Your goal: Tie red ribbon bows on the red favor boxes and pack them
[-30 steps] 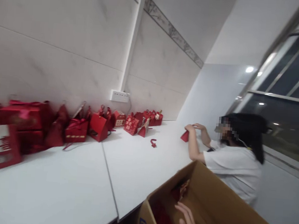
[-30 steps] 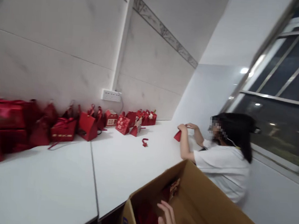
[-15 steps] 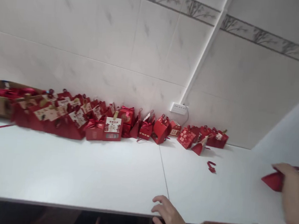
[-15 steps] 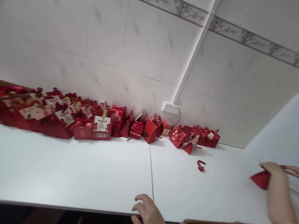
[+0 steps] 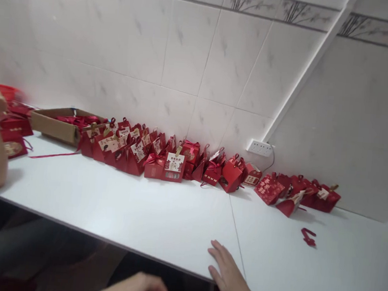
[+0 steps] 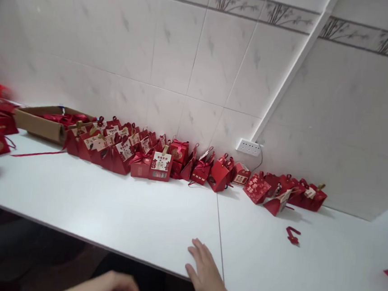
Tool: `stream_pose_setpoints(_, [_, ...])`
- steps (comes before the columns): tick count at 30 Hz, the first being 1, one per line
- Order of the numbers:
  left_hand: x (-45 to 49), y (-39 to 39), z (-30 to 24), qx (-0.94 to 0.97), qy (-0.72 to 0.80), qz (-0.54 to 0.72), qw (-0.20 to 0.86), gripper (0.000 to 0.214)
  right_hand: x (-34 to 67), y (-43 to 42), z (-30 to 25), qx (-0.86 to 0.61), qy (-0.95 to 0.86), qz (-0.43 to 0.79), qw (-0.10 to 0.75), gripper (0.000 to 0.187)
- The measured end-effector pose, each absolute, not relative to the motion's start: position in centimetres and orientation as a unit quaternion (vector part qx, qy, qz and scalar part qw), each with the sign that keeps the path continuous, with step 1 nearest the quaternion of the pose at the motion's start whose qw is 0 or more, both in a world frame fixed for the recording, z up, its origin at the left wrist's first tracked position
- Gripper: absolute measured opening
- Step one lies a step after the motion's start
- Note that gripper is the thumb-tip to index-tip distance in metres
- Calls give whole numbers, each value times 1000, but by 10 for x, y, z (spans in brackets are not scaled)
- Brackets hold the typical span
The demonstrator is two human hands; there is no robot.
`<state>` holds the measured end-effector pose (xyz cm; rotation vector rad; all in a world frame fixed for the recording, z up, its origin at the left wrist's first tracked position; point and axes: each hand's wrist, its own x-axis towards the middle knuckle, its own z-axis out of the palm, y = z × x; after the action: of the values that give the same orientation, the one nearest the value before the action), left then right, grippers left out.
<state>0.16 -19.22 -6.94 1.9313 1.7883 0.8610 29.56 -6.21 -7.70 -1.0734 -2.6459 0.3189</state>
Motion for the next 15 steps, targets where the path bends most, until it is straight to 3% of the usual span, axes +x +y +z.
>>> stream_pose_setpoints(3, [-42, -138, -16, 714, 557, 361, 222, 24, 279, -59, -76, -388, -903, 97, 159, 43])
stream_pose_setpoints(7, [-84, -40, 23, 552, 655, 510, 74, 26, 271, -62, -79, -400, -899, 60, 168, 41])
stream_pose_setpoints(11, [-108, 32, 11, 456, 710, 536, 23, 46, 271, -68, -80, -416, -887, 11, 200, 32])
stream_pose_setpoints(15, [-114, 56, -16, 404, 744, 533, 16, 58, 268, -70, -79, -419, -872, -37, 250, 23])
